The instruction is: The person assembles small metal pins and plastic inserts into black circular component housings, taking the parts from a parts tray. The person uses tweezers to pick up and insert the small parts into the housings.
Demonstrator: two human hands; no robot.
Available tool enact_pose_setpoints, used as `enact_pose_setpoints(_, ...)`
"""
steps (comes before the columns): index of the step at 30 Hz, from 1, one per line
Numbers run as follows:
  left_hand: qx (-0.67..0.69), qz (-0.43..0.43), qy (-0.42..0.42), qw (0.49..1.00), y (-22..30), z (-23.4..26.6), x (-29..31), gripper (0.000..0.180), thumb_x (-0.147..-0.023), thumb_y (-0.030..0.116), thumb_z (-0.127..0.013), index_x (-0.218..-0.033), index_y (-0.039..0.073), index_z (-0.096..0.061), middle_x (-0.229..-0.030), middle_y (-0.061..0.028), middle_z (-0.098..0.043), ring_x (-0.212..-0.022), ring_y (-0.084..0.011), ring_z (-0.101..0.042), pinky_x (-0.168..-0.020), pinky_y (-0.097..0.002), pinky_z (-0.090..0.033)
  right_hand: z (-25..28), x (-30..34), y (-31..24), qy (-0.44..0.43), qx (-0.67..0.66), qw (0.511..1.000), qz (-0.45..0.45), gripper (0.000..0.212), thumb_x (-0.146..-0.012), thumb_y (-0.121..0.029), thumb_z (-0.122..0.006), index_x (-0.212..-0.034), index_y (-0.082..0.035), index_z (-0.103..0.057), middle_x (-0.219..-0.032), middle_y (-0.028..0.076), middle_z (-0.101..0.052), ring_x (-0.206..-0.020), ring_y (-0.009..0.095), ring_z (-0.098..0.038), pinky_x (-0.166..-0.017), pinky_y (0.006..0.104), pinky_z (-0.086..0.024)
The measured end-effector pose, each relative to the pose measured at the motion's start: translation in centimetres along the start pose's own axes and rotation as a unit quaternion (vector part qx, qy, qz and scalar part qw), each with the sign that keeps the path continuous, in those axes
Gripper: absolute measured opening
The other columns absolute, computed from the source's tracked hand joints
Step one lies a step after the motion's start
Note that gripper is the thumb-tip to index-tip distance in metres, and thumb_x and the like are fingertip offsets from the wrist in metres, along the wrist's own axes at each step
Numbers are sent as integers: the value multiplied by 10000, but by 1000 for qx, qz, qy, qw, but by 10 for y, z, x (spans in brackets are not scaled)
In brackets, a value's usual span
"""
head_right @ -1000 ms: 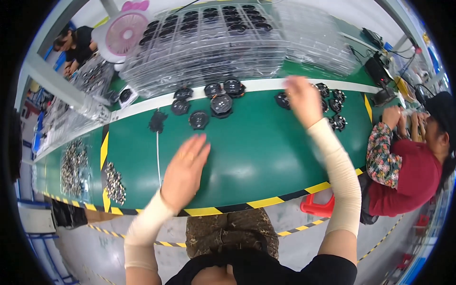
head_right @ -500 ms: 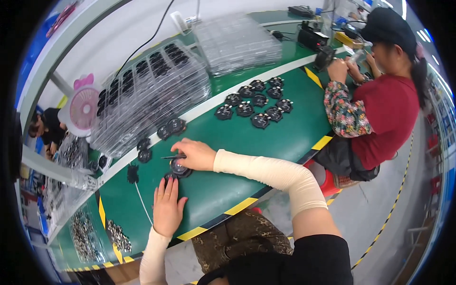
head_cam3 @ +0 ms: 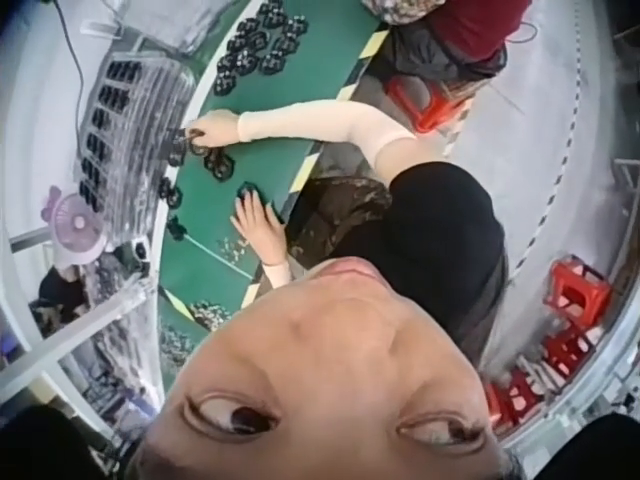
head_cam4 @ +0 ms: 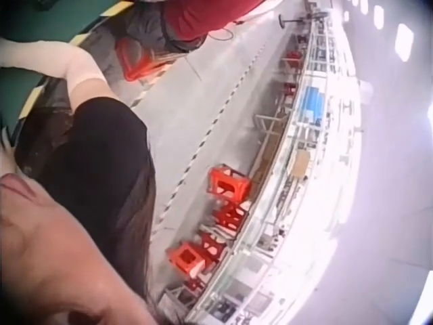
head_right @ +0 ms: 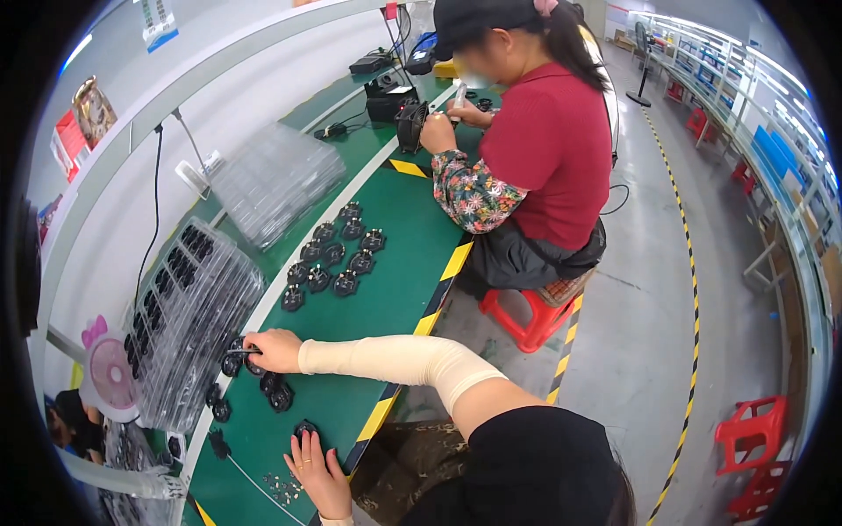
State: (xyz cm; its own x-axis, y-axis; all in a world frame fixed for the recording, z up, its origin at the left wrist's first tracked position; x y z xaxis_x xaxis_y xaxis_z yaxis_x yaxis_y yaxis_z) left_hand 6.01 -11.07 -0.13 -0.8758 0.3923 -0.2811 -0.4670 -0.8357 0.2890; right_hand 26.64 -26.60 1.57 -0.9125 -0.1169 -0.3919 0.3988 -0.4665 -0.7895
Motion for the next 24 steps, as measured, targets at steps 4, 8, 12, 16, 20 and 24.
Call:
enact_pose_setpoints(4,0,3,40,999,-1,-1,2,409,-881,104,-644,-1279,23,-597,-1366,-136,-562,-1360,-363,-424,-1157,-578,-202,16,-5,11,44,105,993,-9,188,-873,-249,-611,-978,-101,-660,-819,140,-689,-777,371,-659,-686,489,-517)
enact_pose_setpoints(8,-2,22,58,998,2,1,3,376,-874,107,-655,-1240,24,-625,-1331,-128,-589,-1336,-351,-451,-1158,-578,-196,8,1,26,1,138,990,-1,170,-844,-217,-606,-912,-75,-671,-828,167,-686,-796,383,-667,-723,510,-521)
enact_pose_setpoints(12,-3,42,76,996,3,0,8,366,-874,113,-659,-1228,24,-631,-1316,-123,-599,-1324,-348,-465,-1158,-583,-190,-14,16,6,-48,76,994,59,166,-821,-255,-664,-881,-101,-672,-860,138,-689,-833,359,-667,-726,475,-524)
enact_pose_setpoints(16,-6,44,78,996,0,-2,9,383,-862,117,-675,-1231,27,-626,-1303,-123,-601,-1313,-353,-471,-1147,-600,-198,-25,11,7,-35,76,995,48,176,-826,-296,-667,-873,-127,-671,-857,125,-675,-832,365,-661,-724,479,-517)
enact_pose_setpoints(20,11,20,99,995,5,9,-3,366,-832,121,-711,-1183,41,-641,-1260,-117,-605,-1272,-337,-496,-1113,-623,-244,-8,10,18,10,192,980,54,236,-788,-314,-723,-946,-140,-700,-1059,163,-606,-824,348,-667,-711,449,-560)
enact_pose_setpoints(24,43,26,116,992,12,11,-13,347,-821,134,-731,-1154,67,-664,-1236,-84,-616,-1238,-309,-522,-1106,-611,-257,19,11,-10,42,165,973,157,308,-803,-250,-768,-1064,-105,-693,-1041,91,-646,-778,290,-683,-648,391,-552)
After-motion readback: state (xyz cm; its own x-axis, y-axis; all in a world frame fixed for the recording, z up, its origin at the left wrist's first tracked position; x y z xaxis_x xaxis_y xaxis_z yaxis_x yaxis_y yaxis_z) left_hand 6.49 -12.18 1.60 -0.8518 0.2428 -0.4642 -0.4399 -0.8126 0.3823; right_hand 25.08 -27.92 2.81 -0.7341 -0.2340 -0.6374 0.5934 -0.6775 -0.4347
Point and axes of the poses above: each hand's wrist, its own x-axis away from the middle knuckle, its own z-axis out of the back of the hand, y = z × x, the point moved 2 cm from there along -x, towards the middle knuckle
